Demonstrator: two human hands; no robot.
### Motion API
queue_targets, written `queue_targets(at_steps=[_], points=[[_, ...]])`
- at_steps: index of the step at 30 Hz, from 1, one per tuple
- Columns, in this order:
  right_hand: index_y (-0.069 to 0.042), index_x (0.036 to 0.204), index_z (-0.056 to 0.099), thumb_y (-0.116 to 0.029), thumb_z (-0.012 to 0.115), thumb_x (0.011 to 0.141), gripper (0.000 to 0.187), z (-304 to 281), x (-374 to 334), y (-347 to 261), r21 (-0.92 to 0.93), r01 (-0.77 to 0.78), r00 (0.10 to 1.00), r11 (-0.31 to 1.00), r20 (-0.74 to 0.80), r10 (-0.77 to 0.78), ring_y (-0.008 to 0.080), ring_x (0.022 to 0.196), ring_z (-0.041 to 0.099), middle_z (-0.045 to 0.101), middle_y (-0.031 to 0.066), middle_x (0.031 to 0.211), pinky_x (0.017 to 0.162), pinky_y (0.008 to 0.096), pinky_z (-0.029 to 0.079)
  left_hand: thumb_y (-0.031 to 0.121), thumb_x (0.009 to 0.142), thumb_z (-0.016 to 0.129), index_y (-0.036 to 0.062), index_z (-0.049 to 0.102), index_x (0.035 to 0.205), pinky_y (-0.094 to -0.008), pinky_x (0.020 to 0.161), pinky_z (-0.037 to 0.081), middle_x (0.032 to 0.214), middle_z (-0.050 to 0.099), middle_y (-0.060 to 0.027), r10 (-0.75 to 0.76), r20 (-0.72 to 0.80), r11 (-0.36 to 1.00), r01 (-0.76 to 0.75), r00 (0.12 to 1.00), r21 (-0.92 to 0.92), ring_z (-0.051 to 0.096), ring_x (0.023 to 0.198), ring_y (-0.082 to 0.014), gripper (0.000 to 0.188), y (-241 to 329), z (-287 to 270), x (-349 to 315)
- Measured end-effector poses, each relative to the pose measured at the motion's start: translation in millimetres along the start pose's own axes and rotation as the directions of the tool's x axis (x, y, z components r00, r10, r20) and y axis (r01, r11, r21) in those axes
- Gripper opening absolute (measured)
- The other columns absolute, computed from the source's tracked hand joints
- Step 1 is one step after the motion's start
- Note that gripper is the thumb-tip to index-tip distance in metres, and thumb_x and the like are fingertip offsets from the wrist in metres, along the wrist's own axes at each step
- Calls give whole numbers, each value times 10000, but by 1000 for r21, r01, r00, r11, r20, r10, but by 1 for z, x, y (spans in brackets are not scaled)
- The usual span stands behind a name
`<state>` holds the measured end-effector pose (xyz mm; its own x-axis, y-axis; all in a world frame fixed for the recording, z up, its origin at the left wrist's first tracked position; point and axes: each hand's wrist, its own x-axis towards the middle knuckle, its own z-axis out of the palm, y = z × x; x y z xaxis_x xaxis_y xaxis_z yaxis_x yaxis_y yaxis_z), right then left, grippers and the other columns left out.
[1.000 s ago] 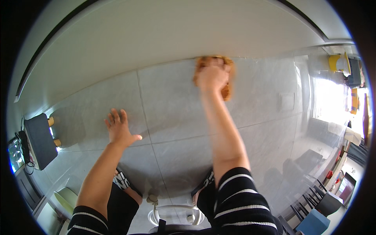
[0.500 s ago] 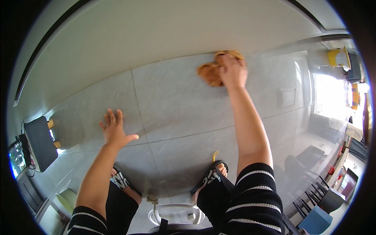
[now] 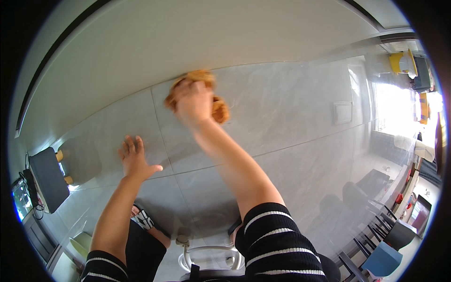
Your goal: The person wipes a countertop, moves items including a stack of papers and a small container to clean underneath them, and then wipes the front and side panels of the cabinetry with a cloth.
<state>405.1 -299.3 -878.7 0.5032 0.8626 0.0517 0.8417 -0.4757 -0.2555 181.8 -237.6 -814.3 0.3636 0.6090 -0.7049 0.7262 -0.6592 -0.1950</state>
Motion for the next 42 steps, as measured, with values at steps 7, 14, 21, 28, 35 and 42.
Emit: queue_targets(at_steps=[7, 14, 21, 28, 35, 42], points=[[-224, 1004, 653, -181, 600, 805, 210, -36, -4, 128, -26, 316, 944, 948, -93, -317, 188, 1070, 514, 586, -124, 1092, 887, 347, 475, 596, 607, 812, 48, 97, 1521, -590, 1150, 87, 1566, 44, -285, 14, -1, 999, -14, 1000, -30, 82, 1451, -440, 1283, -6, -2, -4], [-214, 1102, 675, -241, 538, 864, 276, -102, -49, 356, -127, -689, 721, 714, -223, 656, 205, 1092, 588, 670, -22, 1133, 885, 380, 493, 589, 604, 816, 36, 104, 1516, -586, 1153, 95, 1553, 58, -305, 22, -28, 1000, -21, 999, 2, 95, 1445, -446, 1283, 0, -1, -1], [-117, 1108, 660, -301, 604, 820, 346, -54, -6, 206, -268, -630, 772, 729, -317, 551, 275, 1053, 505, 585, 3, 1185, 795, 423, 453, 557, 606, 821, 12, 80, 1516, -555, 1166, 80, 1557, 40, -305, -2, 30, 1000, 1, 1000, 16, 69, 1451, -444, 1293, 8, -10, 0], [-171, 1096, 658, -230, 644, 772, 330, -46, -24, 120, 21, 265, 962, 964, -77, -262, 210, 1022, 501, 573, -61, 1251, 844, 383, 474, 548, 609, 819, 34, 64, 1527, -561, 1163, 70, 1566, 30, -293, 12, 16, 999, -12, 1000, -31, 58, 1455, -442, 1295, -3, 0, -1], [-265, 1180, 626, -156, 604, 823, 374, -92, -41, 277, -151, -121, 993, 981, -33, 117, 182, 1234, 476, 555, -114, 1315, 974, 341, 489, 579, 609, 810, 37, 85, 1522, -589, 1149, 83, 1565, 34, -293, 28, -7, 1000, -28, 1000, -12, 67, 1450, -450, 1286, -3, -4, -4], [-191, 1349, 523, -268, 544, 879, 477, -92, -43, 320, -225, -796, 603, 562, -218, 767, 338, 1337, 361, 461, -33, 1445, 1026, 450, 424, 579, 620, 806, 6, 111, 1506, -585, 1147, 100, 1546, 55, -328, 45, 2, 999, -45, 999, 7, 84, 1441, -469, 1264, 2, -2, -1]])
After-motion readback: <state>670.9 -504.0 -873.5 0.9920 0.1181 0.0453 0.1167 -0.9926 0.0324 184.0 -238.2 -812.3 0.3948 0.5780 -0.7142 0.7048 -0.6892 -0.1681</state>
